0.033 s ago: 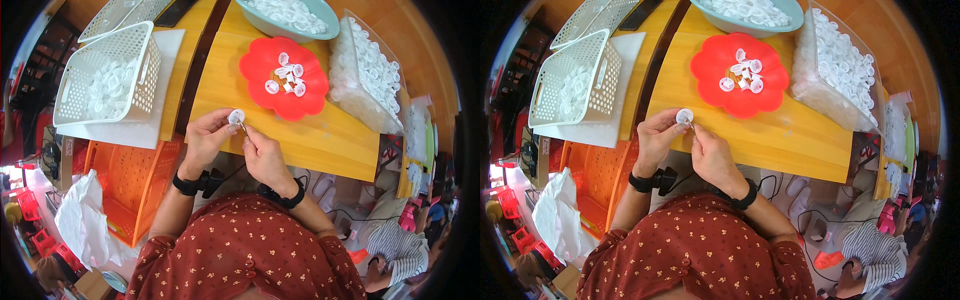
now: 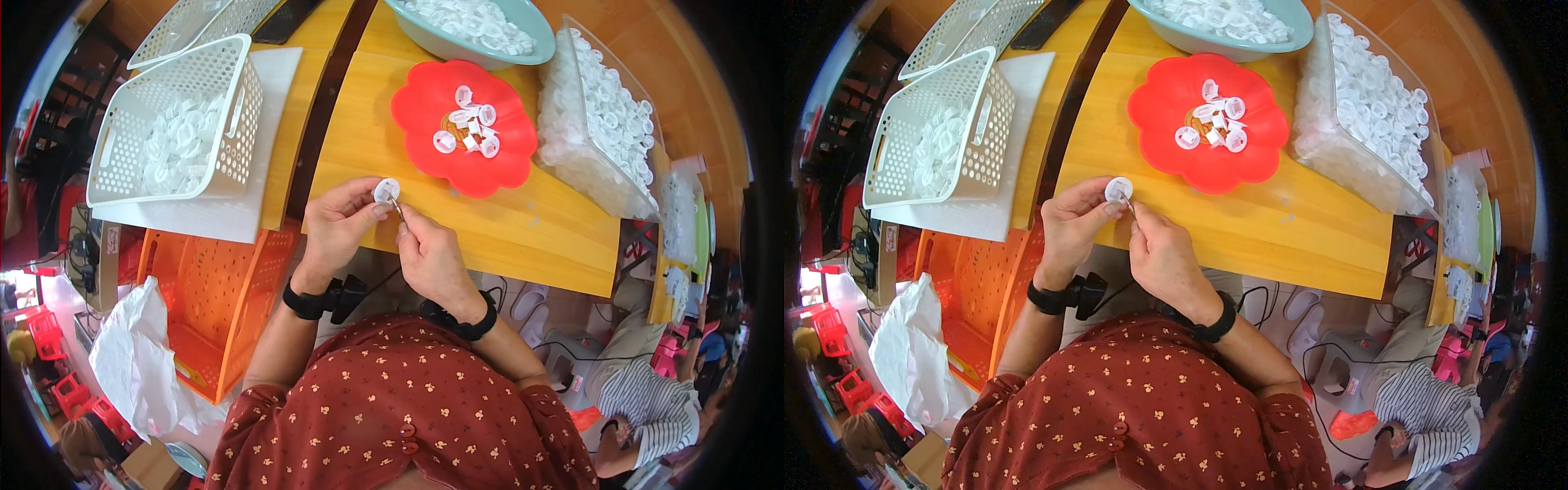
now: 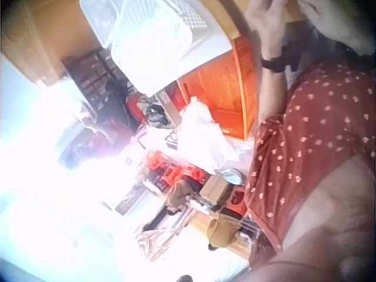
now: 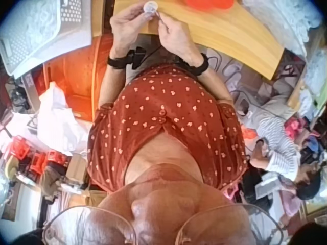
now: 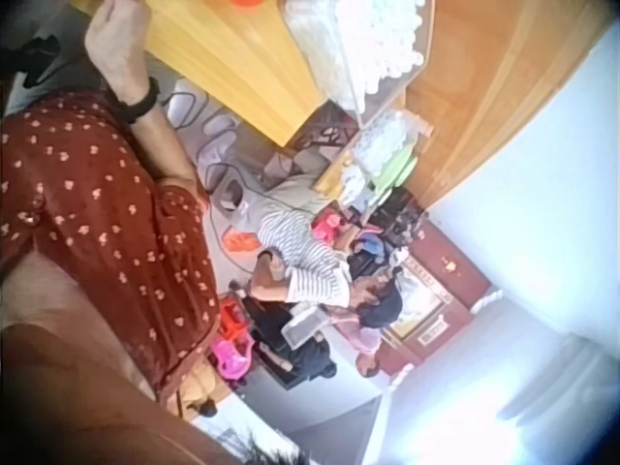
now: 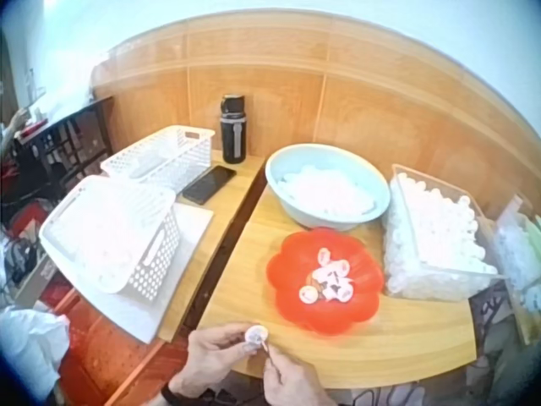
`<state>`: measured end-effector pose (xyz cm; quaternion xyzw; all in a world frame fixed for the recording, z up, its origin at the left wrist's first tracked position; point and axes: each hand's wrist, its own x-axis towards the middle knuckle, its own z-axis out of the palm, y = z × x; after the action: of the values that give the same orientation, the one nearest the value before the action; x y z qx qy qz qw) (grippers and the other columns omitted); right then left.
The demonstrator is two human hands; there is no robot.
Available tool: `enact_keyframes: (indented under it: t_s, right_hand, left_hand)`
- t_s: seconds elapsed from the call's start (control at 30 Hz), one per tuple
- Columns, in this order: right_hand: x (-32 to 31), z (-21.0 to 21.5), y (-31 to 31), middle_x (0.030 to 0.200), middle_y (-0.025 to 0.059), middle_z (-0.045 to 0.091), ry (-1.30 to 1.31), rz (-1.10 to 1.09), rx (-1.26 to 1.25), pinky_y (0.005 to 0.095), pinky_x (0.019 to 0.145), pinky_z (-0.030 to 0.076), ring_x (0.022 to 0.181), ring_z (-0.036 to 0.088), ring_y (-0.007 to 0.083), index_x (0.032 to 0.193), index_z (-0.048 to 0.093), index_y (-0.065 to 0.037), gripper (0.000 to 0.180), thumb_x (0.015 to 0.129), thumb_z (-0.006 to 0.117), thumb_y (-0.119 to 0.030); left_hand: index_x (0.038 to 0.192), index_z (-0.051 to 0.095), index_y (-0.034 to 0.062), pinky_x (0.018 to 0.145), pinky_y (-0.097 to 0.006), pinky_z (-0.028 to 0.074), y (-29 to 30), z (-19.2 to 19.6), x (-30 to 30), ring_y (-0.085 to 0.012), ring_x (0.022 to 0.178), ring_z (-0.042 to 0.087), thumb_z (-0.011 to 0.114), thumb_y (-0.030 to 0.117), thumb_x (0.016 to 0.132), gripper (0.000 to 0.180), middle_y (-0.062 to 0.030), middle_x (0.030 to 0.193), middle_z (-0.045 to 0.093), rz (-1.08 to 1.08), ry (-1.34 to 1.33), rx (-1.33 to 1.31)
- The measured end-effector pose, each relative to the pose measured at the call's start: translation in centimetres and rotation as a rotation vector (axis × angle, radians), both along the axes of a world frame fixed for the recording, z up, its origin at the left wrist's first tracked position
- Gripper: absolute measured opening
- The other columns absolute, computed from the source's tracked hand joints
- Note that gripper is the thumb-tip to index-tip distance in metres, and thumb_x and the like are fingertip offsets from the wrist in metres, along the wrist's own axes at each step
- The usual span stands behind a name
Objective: Trimming excess material from white circular shoe components using small scissors.
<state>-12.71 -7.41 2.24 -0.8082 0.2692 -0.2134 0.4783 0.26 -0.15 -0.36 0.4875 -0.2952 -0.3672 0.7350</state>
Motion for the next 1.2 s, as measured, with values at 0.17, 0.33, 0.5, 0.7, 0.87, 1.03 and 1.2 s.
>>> enact_keyframes:
  t_s: [0.17, 0.33, 0.5, 0.7, 0.87, 1.03, 1.2]
  right_hand:
    - [0.1, -0.2, 0.0, 0.086, 0.0270, 0.058, 0.048, 0.026, -0.014, 0.0430, 0.068, 0.047, 0.076, 0.058, 0.0412, 0.108, 0.051, 0.009, 0.030, 0.080, 0.048, -0.001]
    - [0.5, -0.3, 0.1, 0.080, 0.0239, 0.058, 0.170, 0.092, -0.291, 0.0402, 0.064, 0.049, 0.071, 0.059, 0.0377, 0.106, 0.048, 0.012, 0.034, 0.075, 0.051, -0.002]
    - [0.9, 0.2, 0.5, 0.073, 0.0195, 0.057, 0.333, 0.143, -0.628, 0.0343, 0.054, 0.050, 0.061, 0.061, 0.0294, 0.100, 0.049, 0.012, 0.033, 0.071, 0.054, -0.004]
    - [1.3, 1.2, 0.7, 0.068, 0.0151, 0.055, 0.488, 0.181, -0.830, 0.0289, 0.044, 0.049, 0.051, 0.060, 0.0204, 0.094, 0.050, 0.009, 0.026, 0.072, 0.053, -0.004]
    - [0.2, 0.0, -0.5, 0.075, 0.0190, 0.057, 0.252, 0.133, -0.588, 0.0375, 0.055, 0.050, 0.062, 0.061, 0.0312, 0.102, 0.050, 0.009, 0.031, 0.074, 0.052, -0.004]
    - [-0.3, 0.0, -0.7, 0.079, 0.0198, 0.057, 0.159, 0.078, -0.459, 0.0399, 0.060, 0.049, 0.068, 0.059, 0.0341, 0.110, 0.050, 0.008, 0.035, 0.078, 0.051, -0.005]
    - [-0.1, 0.5, -0.6, 0.079, 0.0212, 0.058, 0.204, 0.079, -0.419, 0.0430, 0.060, 0.047, 0.068, 0.058, 0.0375, 0.110, 0.052, 0.006, 0.033, 0.078, 0.052, -0.002]
  left_hand:
    - [0.107, 0.058, -0.0077, 0.070, -0.025, 0.052, -0.1, -0.2, -0.2, -0.0140, 0.078, 0.061, 0.061, -0.007, 0.079, 0.028, -0.0118, 0.093, 0.064, 0.068, -0.070, 0.017]
    - [0.103, 0.060, -0.0058, 0.070, -0.024, 0.052, 0.0, 0.1, -0.4, -0.0128, 0.078, 0.061, 0.061, -0.008, 0.078, 0.025, -0.0098, 0.092, 0.064, 0.102, -0.097, 0.089]
    - [0.100, 0.062, -0.0041, 0.071, -0.023, 0.051, 0.0, 0.0, -0.6, -0.0125, 0.080, 0.061, 0.060, -0.009, 0.078, 0.023, -0.0088, 0.092, 0.063, 0.144, -0.121, 0.116]
    - [0.099, 0.064, -0.0025, 0.072, -0.021, 0.048, -0.4, -0.1, -0.8, -0.0094, 0.082, 0.058, 0.060, -0.007, 0.080, 0.020, -0.0062, 0.095, 0.064, 0.204, -0.381, 0.135]
    - [0.103, 0.061, -0.0043, 0.075, -0.022, 0.048, -0.3, 0.7, -0.5, -0.0109, 0.086, 0.059, 0.059, -0.006, 0.080, 0.023, -0.0061, 0.098, 0.063, 0.102, -0.238, 0.200]
    - [0.106, 0.060, -0.0028, 0.077, -0.023, 0.047, -0.2, -0.2, -0.1, -0.0111, 0.087, 0.058, 0.057, -0.007, 0.080, 0.026, -0.0069, 0.100, 0.059, 0.063, -0.147, 0.116]
    - [0.106, 0.060, -0.0024, 0.079, -0.023, 0.047, -0.3, -0.3, -0.1, -0.0117, 0.089, 0.058, 0.057, -0.008, 0.080, 0.027, -0.0071, 0.101, 0.059, 0.049, -0.166, 0.106]
